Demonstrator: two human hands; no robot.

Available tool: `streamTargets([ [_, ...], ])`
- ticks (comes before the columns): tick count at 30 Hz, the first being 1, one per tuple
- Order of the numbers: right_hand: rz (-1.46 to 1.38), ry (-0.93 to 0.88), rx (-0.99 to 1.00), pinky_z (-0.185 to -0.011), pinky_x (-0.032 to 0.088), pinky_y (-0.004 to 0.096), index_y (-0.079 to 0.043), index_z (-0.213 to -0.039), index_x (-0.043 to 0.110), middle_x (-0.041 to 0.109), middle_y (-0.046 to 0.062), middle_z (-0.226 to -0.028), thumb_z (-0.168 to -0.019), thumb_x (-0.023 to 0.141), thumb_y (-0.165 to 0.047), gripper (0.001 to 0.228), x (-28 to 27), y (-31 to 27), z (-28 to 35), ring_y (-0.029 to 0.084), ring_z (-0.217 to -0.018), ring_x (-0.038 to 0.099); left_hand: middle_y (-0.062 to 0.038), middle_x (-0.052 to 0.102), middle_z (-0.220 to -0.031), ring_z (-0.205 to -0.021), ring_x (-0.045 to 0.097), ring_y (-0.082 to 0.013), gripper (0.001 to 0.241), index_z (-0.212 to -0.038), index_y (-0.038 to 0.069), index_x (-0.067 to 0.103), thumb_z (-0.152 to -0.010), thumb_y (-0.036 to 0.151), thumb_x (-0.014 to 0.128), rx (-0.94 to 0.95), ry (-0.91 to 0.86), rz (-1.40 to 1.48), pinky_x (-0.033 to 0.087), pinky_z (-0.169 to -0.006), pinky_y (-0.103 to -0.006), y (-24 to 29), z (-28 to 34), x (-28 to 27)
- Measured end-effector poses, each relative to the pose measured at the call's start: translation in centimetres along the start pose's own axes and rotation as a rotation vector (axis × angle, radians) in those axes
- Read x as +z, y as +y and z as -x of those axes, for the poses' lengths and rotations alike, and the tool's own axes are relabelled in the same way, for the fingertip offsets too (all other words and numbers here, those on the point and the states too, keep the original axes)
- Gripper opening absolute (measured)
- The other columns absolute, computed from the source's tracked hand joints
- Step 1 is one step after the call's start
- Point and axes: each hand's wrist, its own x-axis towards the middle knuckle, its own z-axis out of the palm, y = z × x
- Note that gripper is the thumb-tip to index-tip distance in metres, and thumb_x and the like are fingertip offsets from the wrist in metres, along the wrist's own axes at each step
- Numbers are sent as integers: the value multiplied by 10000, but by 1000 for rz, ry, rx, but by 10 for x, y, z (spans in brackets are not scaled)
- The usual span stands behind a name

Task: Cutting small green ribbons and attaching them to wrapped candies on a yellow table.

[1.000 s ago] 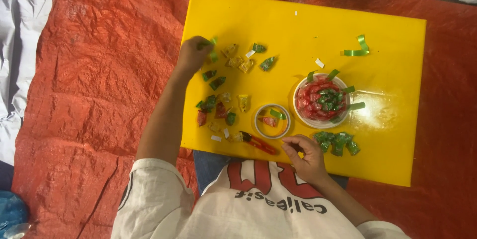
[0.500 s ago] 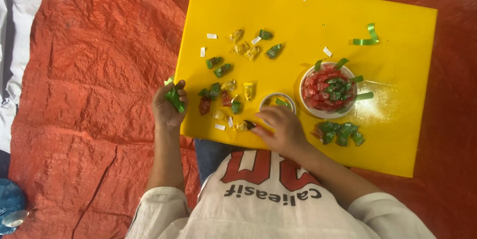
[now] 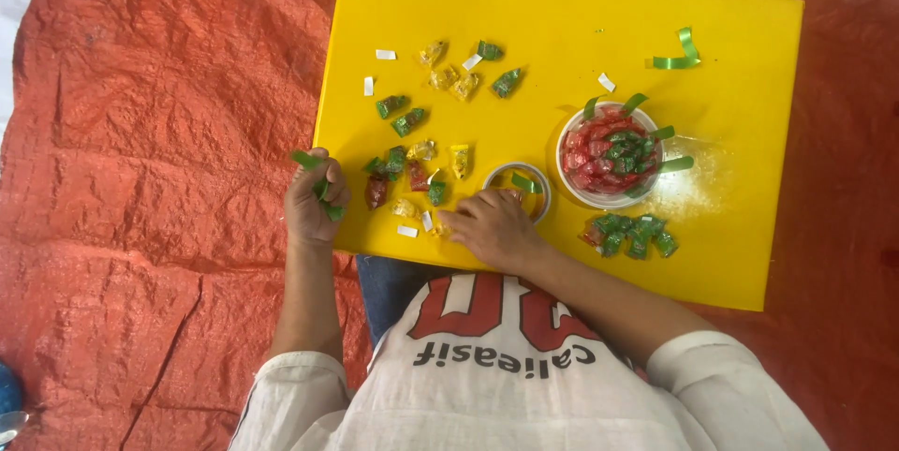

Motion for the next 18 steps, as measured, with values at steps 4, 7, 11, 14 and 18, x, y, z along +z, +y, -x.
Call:
streamTargets([
  [4, -34, -57, 30, -677, 526, 362, -196, -1020, 705, 652, 30, -837, -1064, 516, -363, 256, -9, 15, -28, 243, -795, 668, -24, 526, -692, -458, 350, -43, 183, -1094, 154, 661, -992, 108, 516, -3, -52, 64, 323, -427, -165, -6, -3, -18],
  [7, -24, -103, 100, -694, 534, 329, -241, -1053, 728, 665, 11, -842, -1051, 527, -312, 213, -26, 29, -51, 223, -825, 690, -13, 518, -707, -468, 358, -36, 204, -1106, 157, 645, -1002, 104, 477, 5, -61, 53, 335, -432, -160, -7, -1, -18],
  [11, -46, -98, 159, -700, 559, 328, -214, -1046, 743, 661, 18, -923, -1024, 598, -336, 191, -42, 25, -59, 217, -869, 701, -28, 521, -708, -471, 360, -49, 203, -1116, 152, 635, -999, 100, 478, 5, -67, 71, 328, -430, -171, -7, -4, -17],
  [14, -137, -160, 159, -718, 580, 351, -196, -1111, 741, 670, 49, -967, -1006, 641, -372, 228, -39, 1, -59, 254, -905, 712, -32, 521, -703, -468, 362, -52, 199, -1114, 153, 633, -998, 95, 481, -1, -68, 77, 329, -430, -173, -7, -5, -15],
  [18, -199, -295, 146, -741, 617, 430, -183, -1355, 626, 651, 96, -1021, -918, 746, -453, 527, -31, -21, -68, 318, -935, 713, -36, 536, -698, -468, 383, -61, 200, -1083, 126, 636, -974, 62, 481, -5, -68, 77, 336, -424, -186, -5, -4, -8],
])
